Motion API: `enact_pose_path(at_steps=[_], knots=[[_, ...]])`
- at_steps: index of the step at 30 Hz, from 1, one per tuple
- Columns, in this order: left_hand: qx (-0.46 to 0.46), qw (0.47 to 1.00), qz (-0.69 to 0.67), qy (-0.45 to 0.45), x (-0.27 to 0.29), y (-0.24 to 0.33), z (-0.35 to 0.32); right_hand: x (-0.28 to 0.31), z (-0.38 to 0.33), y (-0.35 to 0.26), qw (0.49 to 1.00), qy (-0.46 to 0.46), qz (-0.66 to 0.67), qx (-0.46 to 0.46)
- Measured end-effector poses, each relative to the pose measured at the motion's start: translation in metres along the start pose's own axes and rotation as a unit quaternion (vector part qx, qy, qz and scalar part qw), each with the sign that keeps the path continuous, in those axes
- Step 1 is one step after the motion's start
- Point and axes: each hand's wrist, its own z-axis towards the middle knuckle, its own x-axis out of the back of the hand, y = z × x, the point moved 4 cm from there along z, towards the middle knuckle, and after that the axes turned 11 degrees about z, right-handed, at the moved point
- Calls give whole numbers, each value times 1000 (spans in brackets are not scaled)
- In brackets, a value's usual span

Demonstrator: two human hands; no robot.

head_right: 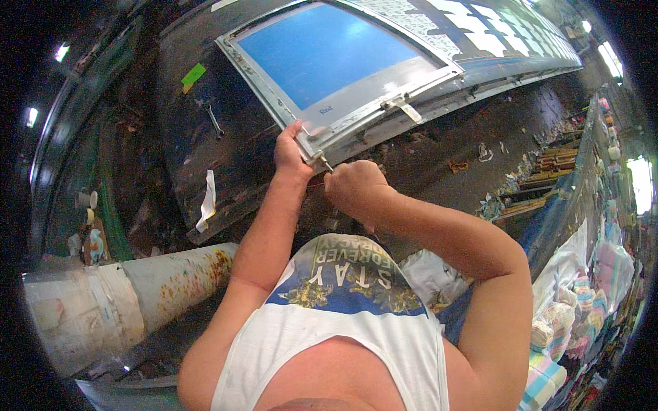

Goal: The person positions a blue-tinted window pane into a metal frame, then uses a wrench to tighten bolts along the frame edges. After securing the frame, the person moves to a workbench, opens a paint container, and pours paint into a small cup.

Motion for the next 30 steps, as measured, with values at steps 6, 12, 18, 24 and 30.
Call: enact_pose_path(at_steps=[6,12,18,24,30], knots=[[-4,1000,0,11,2,9,0,-2,7,15,987,22,152,43],[-21,999,31,28,-7,14,-10,-43,-8,24,858,75,489,140],[-22,998,56,24,-15,20,-20,-7,-58,70,834,343,408,143],[-30,998,55,24,9,30,3,57,-59,192,845,486,219,-43],[-86,990,110,26,35,76,20,83,-8,373,856,430,150,-246]])
